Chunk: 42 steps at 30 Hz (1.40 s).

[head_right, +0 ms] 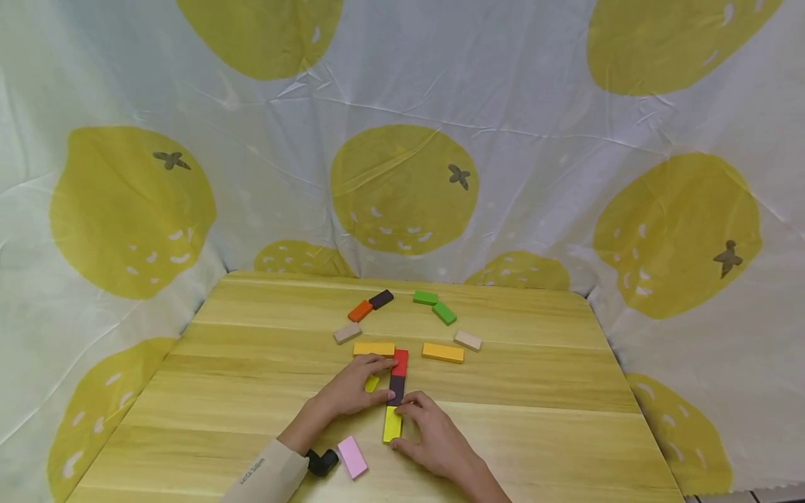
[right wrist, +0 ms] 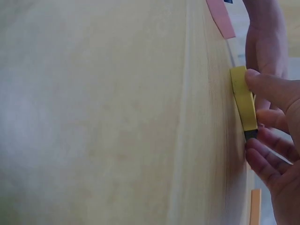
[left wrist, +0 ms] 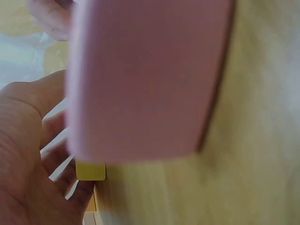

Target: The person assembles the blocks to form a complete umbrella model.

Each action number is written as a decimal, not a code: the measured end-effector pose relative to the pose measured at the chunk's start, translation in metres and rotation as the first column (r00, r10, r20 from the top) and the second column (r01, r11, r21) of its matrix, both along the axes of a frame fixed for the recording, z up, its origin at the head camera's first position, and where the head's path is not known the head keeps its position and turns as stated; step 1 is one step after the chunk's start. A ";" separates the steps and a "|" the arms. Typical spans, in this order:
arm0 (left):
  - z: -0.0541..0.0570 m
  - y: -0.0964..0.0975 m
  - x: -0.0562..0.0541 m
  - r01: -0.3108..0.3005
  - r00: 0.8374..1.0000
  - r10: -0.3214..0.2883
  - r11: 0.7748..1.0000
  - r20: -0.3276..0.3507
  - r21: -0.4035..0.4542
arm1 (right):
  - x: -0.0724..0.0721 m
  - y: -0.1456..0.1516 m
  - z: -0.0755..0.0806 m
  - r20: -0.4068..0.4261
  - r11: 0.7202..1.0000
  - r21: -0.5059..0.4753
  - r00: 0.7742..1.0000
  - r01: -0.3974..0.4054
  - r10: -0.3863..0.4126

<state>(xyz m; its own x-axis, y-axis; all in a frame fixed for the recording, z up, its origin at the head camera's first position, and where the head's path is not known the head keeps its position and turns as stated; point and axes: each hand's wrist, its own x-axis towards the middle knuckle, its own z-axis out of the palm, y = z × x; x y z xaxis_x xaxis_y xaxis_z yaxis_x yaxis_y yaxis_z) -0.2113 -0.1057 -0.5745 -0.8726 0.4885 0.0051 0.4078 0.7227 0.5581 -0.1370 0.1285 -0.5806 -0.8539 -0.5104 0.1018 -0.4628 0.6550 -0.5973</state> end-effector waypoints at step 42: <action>0.001 0.000 0.001 0.002 1.000 -0.002 1.000 0.008 0.012 | 0.000 0.005 -0.002 0.054 0.999 -0.011 0.998 0.045 -0.044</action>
